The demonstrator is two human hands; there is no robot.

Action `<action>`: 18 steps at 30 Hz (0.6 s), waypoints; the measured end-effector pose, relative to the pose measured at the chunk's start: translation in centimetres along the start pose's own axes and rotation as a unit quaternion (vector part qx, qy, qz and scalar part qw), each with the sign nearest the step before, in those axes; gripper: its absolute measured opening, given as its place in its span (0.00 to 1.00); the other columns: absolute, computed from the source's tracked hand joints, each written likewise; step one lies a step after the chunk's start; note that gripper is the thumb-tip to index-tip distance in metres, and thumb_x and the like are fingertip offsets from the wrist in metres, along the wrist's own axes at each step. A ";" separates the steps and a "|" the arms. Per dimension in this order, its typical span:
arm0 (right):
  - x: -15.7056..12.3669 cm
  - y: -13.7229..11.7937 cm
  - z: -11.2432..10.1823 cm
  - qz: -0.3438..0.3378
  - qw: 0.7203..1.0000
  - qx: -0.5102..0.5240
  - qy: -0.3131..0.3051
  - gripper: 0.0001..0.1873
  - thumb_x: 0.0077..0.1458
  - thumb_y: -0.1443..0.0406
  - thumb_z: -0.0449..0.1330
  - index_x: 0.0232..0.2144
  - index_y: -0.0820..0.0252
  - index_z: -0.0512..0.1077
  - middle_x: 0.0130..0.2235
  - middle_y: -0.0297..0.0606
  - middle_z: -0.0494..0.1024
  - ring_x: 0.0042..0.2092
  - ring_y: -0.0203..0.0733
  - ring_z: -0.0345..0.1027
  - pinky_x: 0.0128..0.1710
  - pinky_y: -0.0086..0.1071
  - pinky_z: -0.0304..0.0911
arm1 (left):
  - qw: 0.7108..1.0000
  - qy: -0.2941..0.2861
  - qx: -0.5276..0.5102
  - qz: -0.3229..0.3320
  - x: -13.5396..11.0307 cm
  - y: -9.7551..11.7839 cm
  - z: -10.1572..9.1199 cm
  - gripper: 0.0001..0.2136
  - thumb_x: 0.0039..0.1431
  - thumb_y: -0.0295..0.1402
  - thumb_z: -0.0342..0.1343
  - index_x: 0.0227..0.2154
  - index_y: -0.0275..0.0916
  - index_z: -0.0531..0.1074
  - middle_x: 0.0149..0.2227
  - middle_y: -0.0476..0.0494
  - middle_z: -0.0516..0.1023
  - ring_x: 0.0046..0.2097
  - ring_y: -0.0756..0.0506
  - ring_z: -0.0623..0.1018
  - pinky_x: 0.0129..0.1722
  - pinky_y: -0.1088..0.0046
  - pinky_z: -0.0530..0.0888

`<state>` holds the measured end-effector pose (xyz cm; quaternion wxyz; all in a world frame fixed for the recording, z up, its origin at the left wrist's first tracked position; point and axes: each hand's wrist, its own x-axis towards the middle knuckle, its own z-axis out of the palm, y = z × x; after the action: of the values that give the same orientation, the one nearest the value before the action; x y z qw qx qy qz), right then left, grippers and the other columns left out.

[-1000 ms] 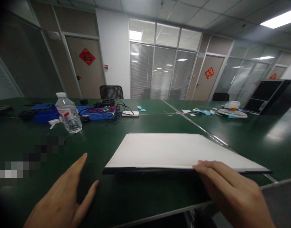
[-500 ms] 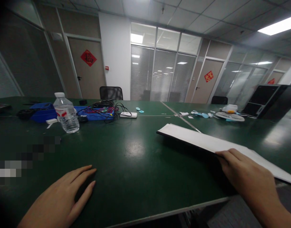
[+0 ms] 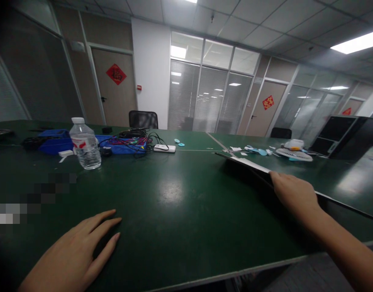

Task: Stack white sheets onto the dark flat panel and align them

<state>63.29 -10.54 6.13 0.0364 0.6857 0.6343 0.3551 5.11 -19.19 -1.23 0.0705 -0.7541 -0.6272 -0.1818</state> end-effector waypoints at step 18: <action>0.3 -5.2 -13.9 -0.126 0.981 0.021 0.144 0.15 0.64 0.66 0.48 0.47 0.61 0.73 0.42 0.47 0.80 0.37 0.50 0.76 0.31 0.38 0.68 | 0.996 0.083 -0.004 0.032 0.1 -0.2 1.6 0.30 0.65 0.52 0.49 0.65 0.44 0.66 0.65 0.37 0.70 0.62 0.33 0.73 0.62 0.49 0.71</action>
<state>51.43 -14.82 14.03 -0.0257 0.5427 0.7216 0.4291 5.22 -18.58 -2.67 0.1255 -0.7565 -0.5937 -0.2441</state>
